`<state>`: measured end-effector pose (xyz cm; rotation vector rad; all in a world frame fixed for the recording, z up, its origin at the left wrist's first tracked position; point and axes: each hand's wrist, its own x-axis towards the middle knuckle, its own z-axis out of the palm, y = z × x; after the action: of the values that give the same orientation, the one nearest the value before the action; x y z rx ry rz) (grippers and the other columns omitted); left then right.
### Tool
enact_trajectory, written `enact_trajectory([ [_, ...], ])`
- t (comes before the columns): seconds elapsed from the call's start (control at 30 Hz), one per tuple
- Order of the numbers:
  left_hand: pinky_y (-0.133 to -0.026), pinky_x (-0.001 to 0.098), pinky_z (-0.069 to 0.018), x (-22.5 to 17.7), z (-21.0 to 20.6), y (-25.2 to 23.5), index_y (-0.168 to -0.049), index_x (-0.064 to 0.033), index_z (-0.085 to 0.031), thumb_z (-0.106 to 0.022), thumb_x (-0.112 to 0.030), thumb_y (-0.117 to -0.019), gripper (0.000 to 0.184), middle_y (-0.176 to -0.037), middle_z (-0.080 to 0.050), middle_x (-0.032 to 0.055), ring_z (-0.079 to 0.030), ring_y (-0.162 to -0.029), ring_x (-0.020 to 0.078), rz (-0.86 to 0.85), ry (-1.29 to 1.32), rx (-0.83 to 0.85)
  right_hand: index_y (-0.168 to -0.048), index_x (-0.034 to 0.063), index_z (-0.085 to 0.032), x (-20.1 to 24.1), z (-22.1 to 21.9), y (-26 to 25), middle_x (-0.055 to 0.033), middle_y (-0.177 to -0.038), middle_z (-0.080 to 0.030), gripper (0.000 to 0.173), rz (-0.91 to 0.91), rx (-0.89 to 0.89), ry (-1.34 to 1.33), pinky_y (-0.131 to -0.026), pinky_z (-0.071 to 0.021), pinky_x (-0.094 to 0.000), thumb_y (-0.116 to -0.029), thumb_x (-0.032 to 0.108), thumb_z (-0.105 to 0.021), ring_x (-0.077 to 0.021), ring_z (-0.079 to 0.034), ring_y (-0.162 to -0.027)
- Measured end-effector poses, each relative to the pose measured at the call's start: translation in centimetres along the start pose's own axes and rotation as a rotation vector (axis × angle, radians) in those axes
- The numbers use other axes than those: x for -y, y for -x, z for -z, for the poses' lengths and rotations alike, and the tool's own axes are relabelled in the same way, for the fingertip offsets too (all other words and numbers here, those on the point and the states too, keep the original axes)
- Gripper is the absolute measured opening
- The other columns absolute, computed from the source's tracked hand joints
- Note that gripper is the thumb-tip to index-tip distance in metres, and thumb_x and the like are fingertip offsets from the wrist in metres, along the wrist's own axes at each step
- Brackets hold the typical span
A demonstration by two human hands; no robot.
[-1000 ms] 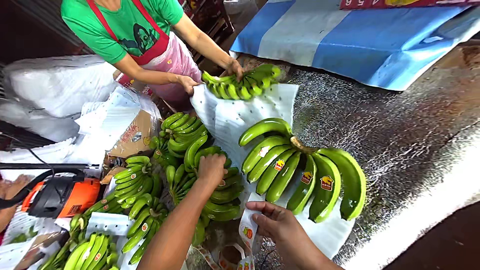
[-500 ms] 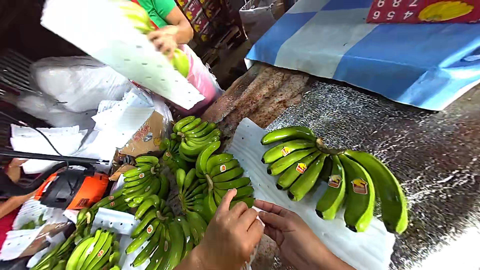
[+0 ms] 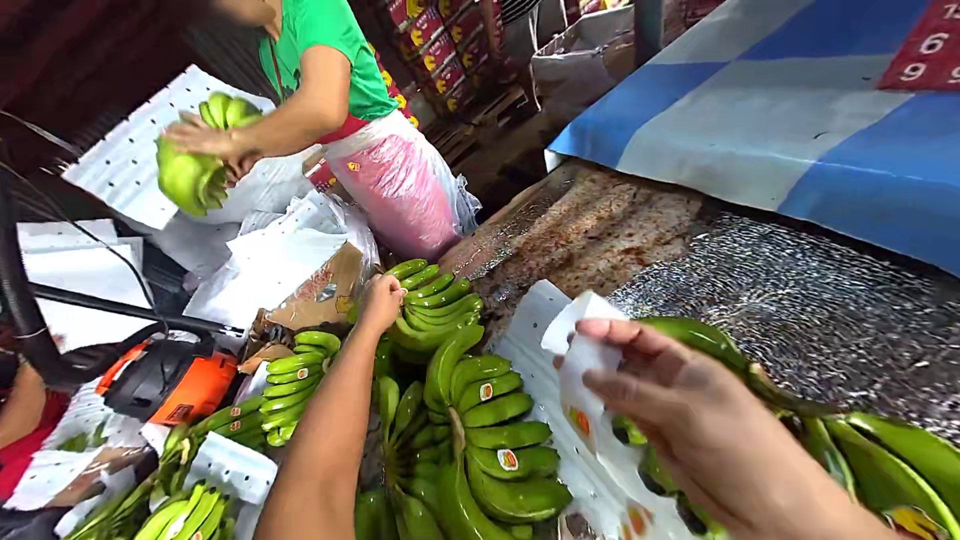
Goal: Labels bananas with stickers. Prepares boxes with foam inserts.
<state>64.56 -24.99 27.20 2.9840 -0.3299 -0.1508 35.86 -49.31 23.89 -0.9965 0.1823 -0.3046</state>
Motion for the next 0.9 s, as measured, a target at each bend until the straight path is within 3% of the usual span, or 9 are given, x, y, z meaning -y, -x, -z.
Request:
enact_trajectory([
  [0.07, -0.111, 0.0552, -0.0415, 0.2, -0.9, -2.7, -0.120, 0.0028, -0.067, -0.060, -0.018, -0.1031, 0.028, -0.132, -0.060, 0.0250, -0.054, -0.130, 0.0389, 0.018, -0.096, 0.070, -0.111, 0.0071, -0.069, -1.8, 0.8, 0.8, -0.0030, -0.106, -0.073, 0.033, -0.077, -0.003, 0.007, -0.080, -0.0629, -0.0316, -0.0820, -0.008, -0.069, -0.0151, -0.072, -0.093],
  [0.17, -0.114, 0.0589, -0.0390, -0.1, -3.5, -6.4, -0.122, 0.0027, -0.067, -0.060, -0.018, -0.1027, 0.029, -0.137, -0.059, 0.0257, -0.050, -0.136, 0.0410, 0.002, -0.213, 0.195, -0.107, 0.0085, -0.072, -2.8, 1.5, 1.9, 0.0019, -0.101, -0.075, 0.027, -0.241, -0.018, 0.014, -0.080, -0.0611, -0.0263, -0.0901, -0.009, -0.062, -0.0086, -0.072, -0.090],
  [0.27, -0.111, 0.0648, -0.0397, -0.8, -6.2, -9.4, -0.125, 0.0028, -0.067, -0.059, -0.019, -0.1025, 0.032, -0.139, -0.058, 0.0266, -0.049, -0.138, 0.0443, 0.012, -0.361, 0.315, -0.111, 0.0072, -0.071, -3.5, 1.8, 2.0, 0.0014, -0.101, -0.076, 0.027, -0.307, -0.040, -0.049, -0.080, -0.0613, -0.0269, -0.0959, -0.008, -0.054, -0.0093, -0.073, -0.089],
  [0.37, -0.108, 0.0668, -0.0416, -0.8, -8.4, -12.0, -0.125, 0.0021, -0.066, -0.060, -0.021, -0.1016, 0.034, -0.141, -0.058, 0.0261, -0.049, -0.137, 0.0450, 0.047, -0.496, 0.392, -0.116, 0.0053, -0.066, -4.0, 2.1, 1.5, -0.0010, -0.107, -0.074, 0.028, -0.318, -0.066, -0.101, -0.086, -0.0611, -0.0312, -0.0953, -0.008, -0.054, -0.0129, -0.073, -0.094],
  [0.53, -0.112, 0.0666, -0.0343, -0.2, -10.5, -14.0, -0.125, 0.0029, -0.066, -0.065, -0.022, -0.0979, 0.037, -0.140, -0.059, 0.0255, -0.048, -0.138, 0.0432, 0.093, -0.605, 0.364, -0.116, 0.0077, -0.067, -5.9, 2.0, 0.3, -0.0004, -0.113, -0.073, 0.031, -0.238, -0.036, -0.129, -0.090, -0.0609, -0.0343, -0.0915, -0.009, -0.062, -0.0143, -0.072, -0.101],
  [0.63, -0.112, 0.0670, -0.0346, -0.1, -11.0, -14.6, -0.131, 0.0041, -0.063, -0.069, -0.018, -0.0950, 0.043, -0.144, -0.056, 0.0257, -0.047, -0.139, 0.0437, 0.085, -0.662, 0.349, -0.112, 0.0061, -0.071, -6.5, 1.5, -0.4, -0.0003, -0.110, -0.075, 0.027, -0.249, -0.024, -0.118, -0.089, -0.0609, -0.0319, -0.0938, -0.009, -0.059, -0.0124, -0.072, -0.099],
  [0.73, -0.111, 0.0673, -0.0334, -0.5, -11.1, -15.0, -0.143, 0.0033, -0.053, -0.069, -0.009, -0.0925, 0.054, -0.148, -0.050, 0.0270, -0.044, -0.140, 0.0467, -0.011, -0.747, 0.230, -0.114, 0.0040, -0.069, -6.3, 0.6, -1.0, -0.0012, -0.106, -0.075, 0.028, -0.329, -0.121, -0.085, -0.083, -0.0612, -0.0284, -0.0958, -0.009, -0.053, -0.0105, -0.072, -0.090],
  [0.83, -0.110, 0.0671, -0.0338, -4.7, -9.7, -11.6, -0.125, 0.0020, -0.067, -0.066, -0.019, -0.0989, 0.034, -0.135, -0.060, 0.0264, -0.052, -0.132, 0.0452, -0.293, -0.356, 0.127, -0.115, 0.0023, -0.067, -6.3, 0.2, -1.5, -0.0032, -0.100, -0.074, 0.025, -0.414, -0.307, -0.107, -0.078, -0.0617, -0.0276, -0.0991, -0.007, -0.049, -0.0111, -0.072, -0.084],
  [0.9, -0.105, 0.0548, -0.0452, -7.9, -7.7, -5.8, -0.109, -0.0016, -0.075, -0.069, -0.021, -0.0973, 0.024, -0.119, -0.069, 0.0179, -0.063, -0.118, 0.0320, -0.596, 0.099, 0.176, -0.114, 0.0003, -0.065, -6.3, 0.0, -1.7, -0.0055, -0.098, -0.073, 0.024, -0.430, -0.415, -0.168, -0.076, -0.0618, -0.0275, -0.0993, -0.007, -0.048, -0.0124, -0.072, -0.081],
])
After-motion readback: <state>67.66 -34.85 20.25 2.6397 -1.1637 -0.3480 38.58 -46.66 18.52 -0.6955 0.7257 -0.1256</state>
